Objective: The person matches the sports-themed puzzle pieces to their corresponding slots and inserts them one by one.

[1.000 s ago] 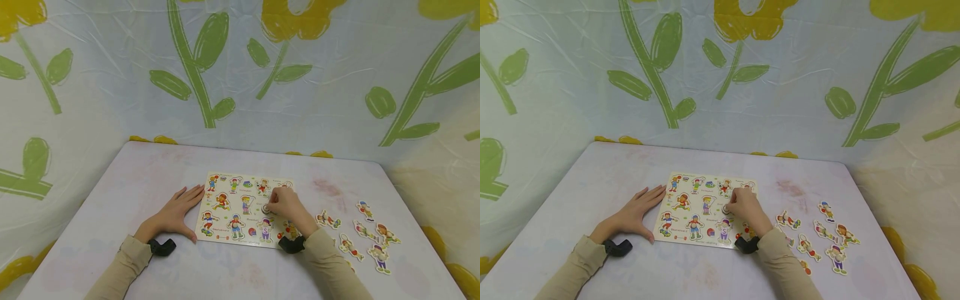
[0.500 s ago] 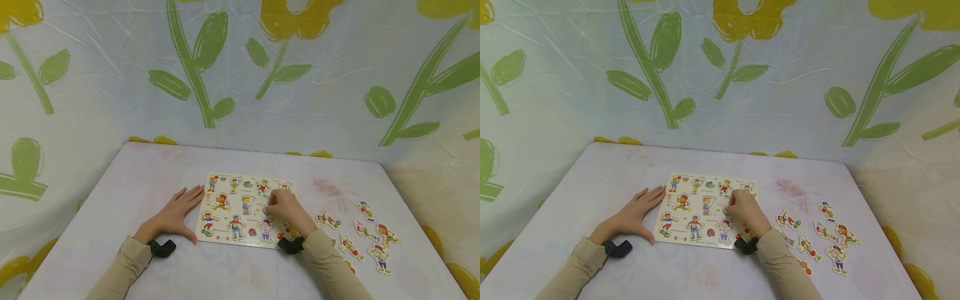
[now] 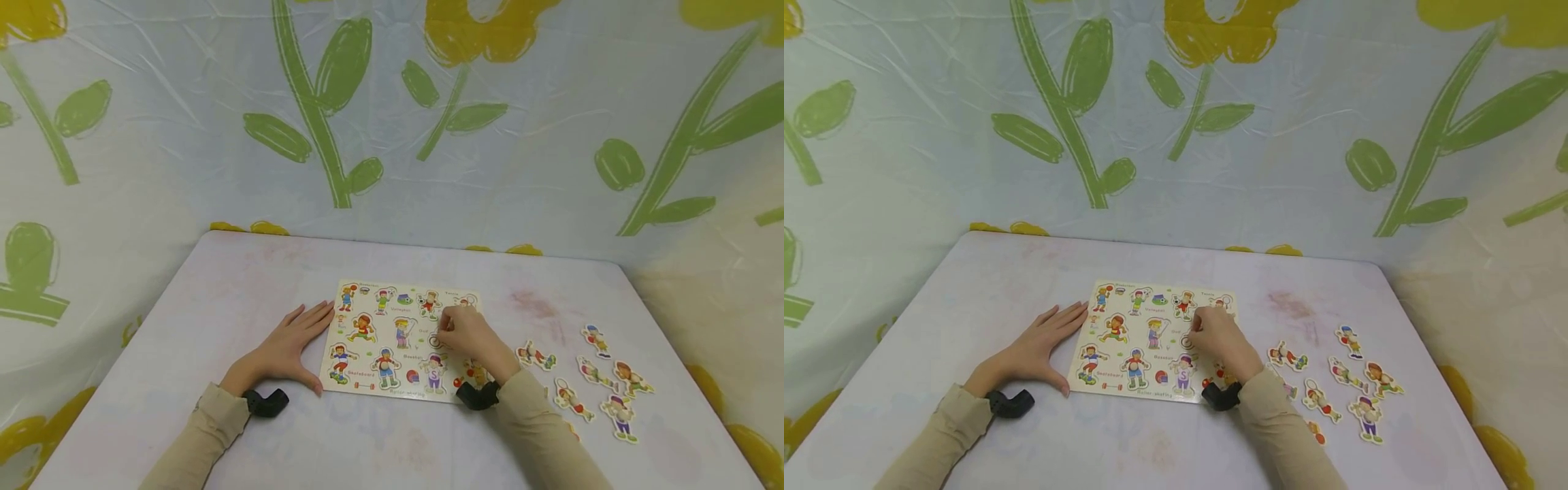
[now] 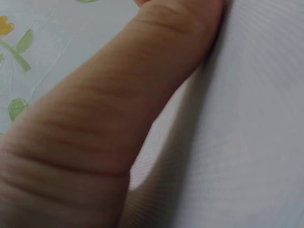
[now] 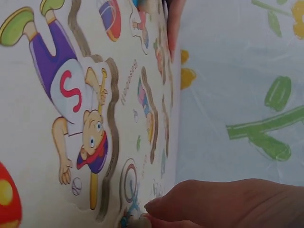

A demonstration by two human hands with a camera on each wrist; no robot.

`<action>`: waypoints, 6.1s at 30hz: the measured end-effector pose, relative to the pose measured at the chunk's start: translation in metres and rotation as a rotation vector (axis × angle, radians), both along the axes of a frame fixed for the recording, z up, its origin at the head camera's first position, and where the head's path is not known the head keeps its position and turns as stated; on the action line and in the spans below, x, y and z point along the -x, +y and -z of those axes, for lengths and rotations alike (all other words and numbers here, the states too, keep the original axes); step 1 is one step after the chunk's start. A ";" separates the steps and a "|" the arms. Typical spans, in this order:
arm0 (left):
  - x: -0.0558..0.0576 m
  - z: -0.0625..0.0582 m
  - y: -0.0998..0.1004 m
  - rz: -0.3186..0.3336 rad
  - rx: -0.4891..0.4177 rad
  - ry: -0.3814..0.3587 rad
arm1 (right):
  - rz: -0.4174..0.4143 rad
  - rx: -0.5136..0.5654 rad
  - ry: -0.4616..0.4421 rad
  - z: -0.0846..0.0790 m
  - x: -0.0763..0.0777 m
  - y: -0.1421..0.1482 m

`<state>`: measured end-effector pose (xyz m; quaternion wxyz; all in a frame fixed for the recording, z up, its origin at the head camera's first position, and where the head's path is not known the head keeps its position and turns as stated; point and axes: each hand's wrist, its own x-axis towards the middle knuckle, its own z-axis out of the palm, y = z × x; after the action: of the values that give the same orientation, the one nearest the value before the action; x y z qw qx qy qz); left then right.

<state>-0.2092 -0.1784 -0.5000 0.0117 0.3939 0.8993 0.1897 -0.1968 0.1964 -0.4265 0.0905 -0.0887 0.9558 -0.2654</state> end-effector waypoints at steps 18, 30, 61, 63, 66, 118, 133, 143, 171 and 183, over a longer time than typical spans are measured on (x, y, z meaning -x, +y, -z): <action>0.000 -0.001 0.001 0.003 -0.013 0.010 | 0.007 -0.032 0.084 -0.041 -0.010 0.044; -0.001 -0.001 0.002 -0.005 0.000 0.007 | 0.088 -0.043 0.093 -0.048 -0.020 0.086; -0.001 0.001 0.001 -0.003 -0.012 0.002 | -0.076 0.088 -0.063 -0.014 -0.018 0.164; 0.000 0.001 0.001 -0.001 -0.014 0.008 | -0.090 0.106 -0.100 -0.011 -0.017 0.167; 0.000 0.002 0.002 0.004 -0.021 0.023 | -0.120 0.131 -0.155 -0.006 -0.017 0.170; -0.002 0.002 0.001 -0.011 -0.013 0.005 | -0.121 0.080 -0.016 -0.008 -0.014 0.147; -0.002 0.000 0.001 -0.009 -0.005 0.008 | -0.121 0.084 0.027 -0.009 -0.015 0.128; -0.002 -0.001 0.001 -0.013 0.014 0.017 | -0.138 0.084 0.050 -0.011 -0.016 0.117; -0.002 -0.003 0.000 -0.012 0.011 0.003 | -0.187 0.105 0.086 -0.028 -0.001 0.082; -0.002 -0.002 0.000 -0.012 0.004 0.009 | -0.213 0.148 0.161 -0.035 0.005 0.066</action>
<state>-0.2073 -0.1783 -0.4976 0.0073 0.3894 0.9021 0.1860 -0.2019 0.2621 -0.3914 0.0344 -0.2172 0.9230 -0.3158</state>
